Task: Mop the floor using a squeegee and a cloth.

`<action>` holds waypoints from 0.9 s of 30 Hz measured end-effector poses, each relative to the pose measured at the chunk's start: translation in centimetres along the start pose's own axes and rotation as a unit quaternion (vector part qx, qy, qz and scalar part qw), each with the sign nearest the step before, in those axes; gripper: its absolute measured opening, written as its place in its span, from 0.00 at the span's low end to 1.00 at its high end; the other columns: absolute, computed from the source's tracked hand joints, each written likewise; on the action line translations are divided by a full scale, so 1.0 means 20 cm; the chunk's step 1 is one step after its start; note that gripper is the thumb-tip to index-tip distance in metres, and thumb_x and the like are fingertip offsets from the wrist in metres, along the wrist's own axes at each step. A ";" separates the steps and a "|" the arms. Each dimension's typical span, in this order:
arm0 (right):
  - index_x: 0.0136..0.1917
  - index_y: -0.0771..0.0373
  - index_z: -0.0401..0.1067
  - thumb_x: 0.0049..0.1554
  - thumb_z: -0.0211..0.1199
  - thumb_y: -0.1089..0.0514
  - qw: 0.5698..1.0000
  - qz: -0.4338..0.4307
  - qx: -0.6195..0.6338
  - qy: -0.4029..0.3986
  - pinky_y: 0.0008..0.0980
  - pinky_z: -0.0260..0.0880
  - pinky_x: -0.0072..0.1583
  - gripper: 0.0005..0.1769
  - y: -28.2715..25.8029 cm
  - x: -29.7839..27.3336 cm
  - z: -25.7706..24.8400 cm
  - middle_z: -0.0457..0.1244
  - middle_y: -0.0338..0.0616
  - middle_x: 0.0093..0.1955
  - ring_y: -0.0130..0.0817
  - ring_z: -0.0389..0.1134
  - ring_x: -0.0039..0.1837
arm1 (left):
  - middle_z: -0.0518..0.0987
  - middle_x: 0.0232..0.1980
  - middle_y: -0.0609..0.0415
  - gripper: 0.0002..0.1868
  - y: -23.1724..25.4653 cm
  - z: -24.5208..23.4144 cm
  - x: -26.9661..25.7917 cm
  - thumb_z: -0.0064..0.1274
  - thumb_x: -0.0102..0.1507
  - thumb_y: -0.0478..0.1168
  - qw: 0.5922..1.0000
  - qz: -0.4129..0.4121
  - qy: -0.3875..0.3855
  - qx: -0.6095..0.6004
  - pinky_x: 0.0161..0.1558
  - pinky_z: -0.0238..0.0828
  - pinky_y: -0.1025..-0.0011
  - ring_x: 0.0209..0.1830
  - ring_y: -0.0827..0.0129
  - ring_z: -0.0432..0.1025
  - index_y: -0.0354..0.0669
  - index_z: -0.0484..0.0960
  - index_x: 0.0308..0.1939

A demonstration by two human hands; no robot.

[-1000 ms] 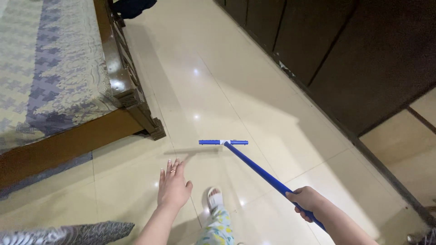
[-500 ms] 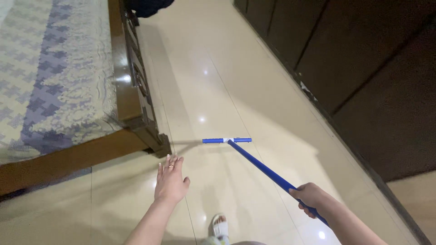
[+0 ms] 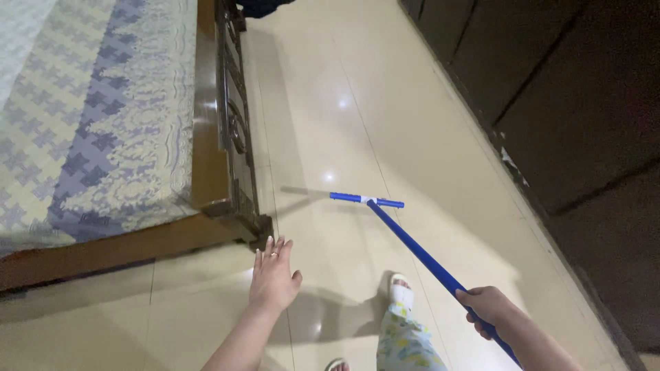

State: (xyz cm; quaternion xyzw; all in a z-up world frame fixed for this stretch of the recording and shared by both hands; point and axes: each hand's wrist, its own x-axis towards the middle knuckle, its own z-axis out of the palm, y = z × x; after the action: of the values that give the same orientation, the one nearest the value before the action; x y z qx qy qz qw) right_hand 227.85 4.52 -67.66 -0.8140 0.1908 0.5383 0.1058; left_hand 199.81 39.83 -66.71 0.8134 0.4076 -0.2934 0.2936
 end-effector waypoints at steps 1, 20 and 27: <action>0.60 0.70 0.74 0.63 0.63 0.48 1.000 -0.003 -0.002 -0.002 0.38 0.58 0.28 0.22 -0.07 0.08 -0.02 0.62 0.48 0.32 0.33 0.58 0.26 | 0.48 0.83 0.58 0.39 0.02 -0.02 0.08 0.53 0.64 0.45 1.000 -0.003 0.003 0.000 0.82 0.28 0.61 0.85 0.66 0.35 0.51 0.53 0.77; 0.57 0.68 0.76 0.64 0.62 0.48 0.990 -0.032 -0.119 -0.066 0.36 0.55 0.29 0.20 -1.22 0.95 -0.76 0.59 0.44 0.30 0.32 0.55 0.25 | 0.47 0.84 0.60 0.40 0.80 -0.22 1.01 0.53 0.65 0.48 0.993 -0.113 0.013 -0.035 0.82 0.26 0.61 0.85 0.68 0.34 0.55 0.51 0.78; 0.62 0.64 0.74 0.64 0.62 0.47 0.986 -0.031 -0.153 -0.054 0.37 0.61 0.29 0.21 -1.49 1.20 -0.85 0.61 0.46 0.30 0.33 0.58 0.25 | 0.47 0.83 0.61 0.41 0.85 -0.31 1.26 0.54 0.65 0.48 0.989 -0.141 0.016 -0.034 0.82 0.26 0.60 0.85 0.68 0.34 0.56 0.51 0.78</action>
State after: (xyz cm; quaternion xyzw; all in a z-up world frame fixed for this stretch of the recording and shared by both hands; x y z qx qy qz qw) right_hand 263.02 20.38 -83.87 -0.7958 0.0751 0.6008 0.0070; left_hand 228.03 48.18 -76.73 0.7417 0.5330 -0.3048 0.2701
